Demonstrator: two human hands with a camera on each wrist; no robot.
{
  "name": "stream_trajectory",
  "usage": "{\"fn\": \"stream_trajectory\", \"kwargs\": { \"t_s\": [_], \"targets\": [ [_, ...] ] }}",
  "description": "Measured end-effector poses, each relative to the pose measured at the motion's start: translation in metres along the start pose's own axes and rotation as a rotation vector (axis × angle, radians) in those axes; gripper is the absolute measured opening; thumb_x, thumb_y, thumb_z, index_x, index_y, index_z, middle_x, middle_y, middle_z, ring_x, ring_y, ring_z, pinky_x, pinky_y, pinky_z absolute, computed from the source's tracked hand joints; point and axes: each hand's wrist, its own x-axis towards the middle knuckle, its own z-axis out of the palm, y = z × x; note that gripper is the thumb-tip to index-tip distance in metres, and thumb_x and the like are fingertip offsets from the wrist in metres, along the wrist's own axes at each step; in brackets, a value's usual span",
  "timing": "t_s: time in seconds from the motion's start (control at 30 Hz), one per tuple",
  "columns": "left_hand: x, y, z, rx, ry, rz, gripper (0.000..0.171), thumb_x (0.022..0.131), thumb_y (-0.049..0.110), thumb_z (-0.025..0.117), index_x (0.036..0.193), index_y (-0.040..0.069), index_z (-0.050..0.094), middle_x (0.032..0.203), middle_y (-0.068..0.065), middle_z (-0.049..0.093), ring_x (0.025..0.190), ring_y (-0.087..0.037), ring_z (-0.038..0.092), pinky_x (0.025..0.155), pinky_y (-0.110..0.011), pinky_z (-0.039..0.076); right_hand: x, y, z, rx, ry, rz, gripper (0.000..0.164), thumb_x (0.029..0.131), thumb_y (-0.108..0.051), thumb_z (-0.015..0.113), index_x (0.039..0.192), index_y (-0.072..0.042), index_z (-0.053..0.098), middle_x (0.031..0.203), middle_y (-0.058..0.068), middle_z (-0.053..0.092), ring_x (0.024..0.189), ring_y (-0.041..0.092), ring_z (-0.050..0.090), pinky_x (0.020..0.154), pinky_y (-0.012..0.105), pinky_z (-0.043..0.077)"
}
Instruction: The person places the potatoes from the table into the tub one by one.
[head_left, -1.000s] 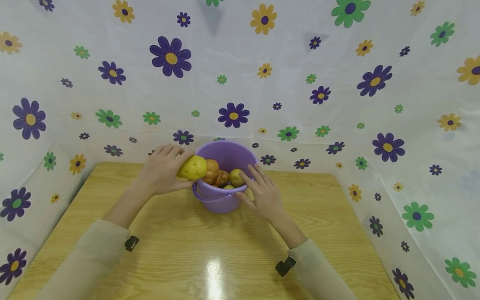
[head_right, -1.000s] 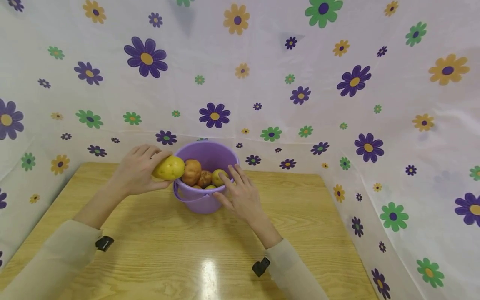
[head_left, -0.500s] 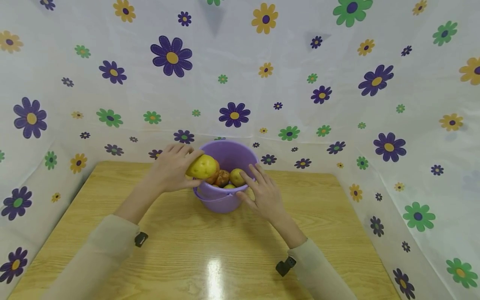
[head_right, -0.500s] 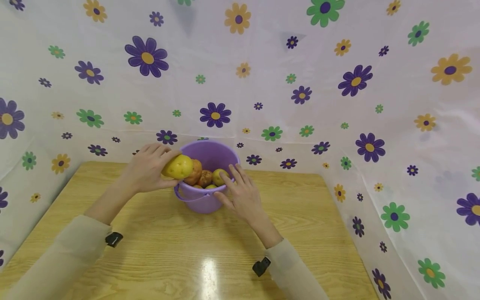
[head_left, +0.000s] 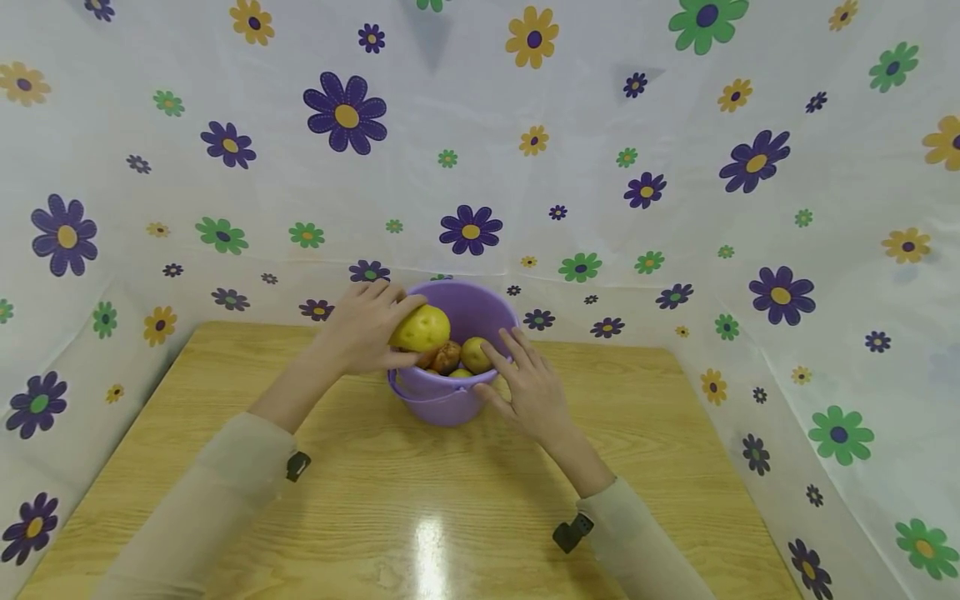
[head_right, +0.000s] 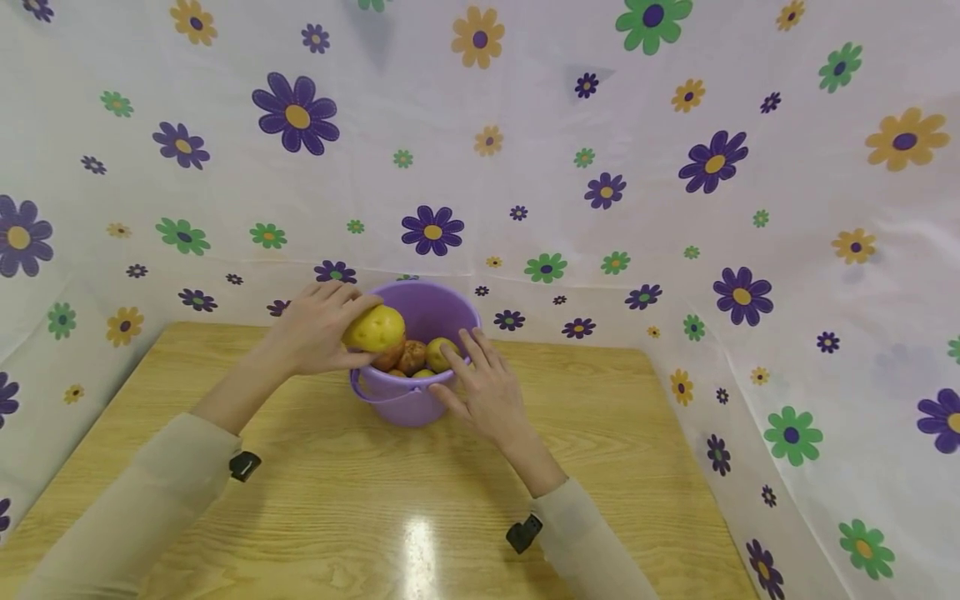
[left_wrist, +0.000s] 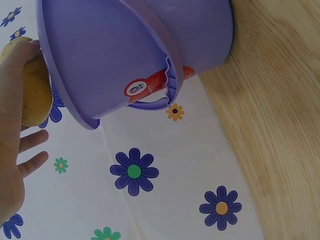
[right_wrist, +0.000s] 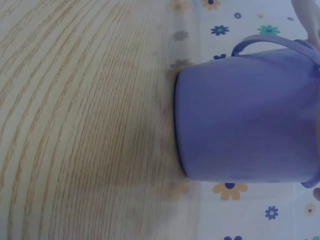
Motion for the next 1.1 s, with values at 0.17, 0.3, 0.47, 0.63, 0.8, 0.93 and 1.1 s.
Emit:
{"fn": "stream_trajectory", "kwargs": {
  "t_s": [0.17, 0.3, 0.47, 0.63, 0.8, 0.93, 1.1],
  "targets": [
    [0.007, 0.002, 0.002, -0.004, -0.021, 0.01, 0.081, 0.078, 0.065, 0.078, 0.139, 0.015, 0.062, 0.115, -0.013, 0.068, 0.108, -0.034, 0.064, 0.095, -0.051, 0.06, 0.0, 0.0, 0.0, 0.001, 0.001, 0.0, 0.08, 0.106, -0.072, 0.024, 0.148, -0.016, 0.062, 0.155, 0.021, 0.057, 0.148, 0.043, 0.052, 0.112, 0.059, 0.054],
    [0.011, 0.002, 0.005, 0.007, -0.066, 0.02, 0.081, 0.08, 0.066, 0.077, 0.141, 0.015, 0.061, 0.118, -0.014, 0.068, 0.112, -0.034, 0.064, 0.101, -0.052, 0.059, 0.001, 0.0, 0.0, -0.002, 0.016, -0.006, 0.08, 0.106, -0.072, 0.024, 0.147, -0.016, 0.062, 0.155, 0.021, 0.058, 0.146, 0.043, 0.053, 0.111, 0.059, 0.055],
    [0.014, 0.002, 0.011, 0.03, -0.093, 0.043, 0.081, 0.08, 0.067, 0.076, 0.141, 0.015, 0.061, 0.121, -0.013, 0.068, 0.114, -0.035, 0.064, 0.103, -0.052, 0.058, 0.001, 0.0, 0.001, -0.002, 0.034, -0.015, 0.08, 0.106, -0.072, 0.023, 0.146, -0.015, 0.063, 0.153, 0.022, 0.059, 0.145, 0.044, 0.054, 0.109, 0.06, 0.056],
    [0.017, 0.003, 0.013, 0.023, -0.122, 0.044, 0.08, 0.081, 0.066, 0.076, 0.142, 0.016, 0.06, 0.121, -0.012, 0.068, 0.117, -0.035, 0.064, 0.105, -0.052, 0.057, 0.001, 0.0, 0.0, 0.001, 0.024, -0.009, 0.08, 0.106, -0.073, 0.024, 0.146, -0.015, 0.064, 0.153, 0.022, 0.059, 0.146, 0.043, 0.054, 0.11, 0.06, 0.055],
    [0.023, 0.006, 0.012, 0.005, -0.157, 0.045, 0.079, 0.081, 0.061, 0.079, 0.142, 0.015, 0.06, 0.123, -0.014, 0.068, 0.12, -0.037, 0.064, 0.108, -0.053, 0.055, 0.001, 0.0, 0.0, 0.007, 0.004, 0.002, 0.08, 0.106, -0.072, 0.025, 0.147, -0.015, 0.063, 0.154, 0.021, 0.059, 0.147, 0.043, 0.053, 0.111, 0.059, 0.055],
    [0.027, 0.007, 0.014, 0.004, -0.175, 0.054, 0.079, 0.082, 0.06, 0.079, 0.144, 0.015, 0.059, 0.126, -0.015, 0.068, 0.123, -0.038, 0.063, 0.109, -0.054, 0.054, 0.001, 0.0, -0.001, 0.005, -0.011, 0.007, 0.08, 0.106, -0.072, 0.024, 0.148, -0.016, 0.062, 0.155, 0.021, 0.058, 0.148, 0.042, 0.052, 0.111, 0.059, 0.055],
    [0.035, 0.007, 0.018, 0.02, -0.19, 0.068, 0.079, 0.084, 0.064, 0.075, 0.144, 0.015, 0.058, 0.129, -0.016, 0.068, 0.124, -0.036, 0.063, 0.107, -0.053, 0.054, 0.001, 0.0, -0.002, -0.002, -0.02, 0.006, 0.08, 0.106, -0.073, 0.023, 0.149, -0.017, 0.061, 0.156, 0.019, 0.057, 0.149, 0.041, 0.051, 0.113, 0.059, 0.054]
  ]
}}
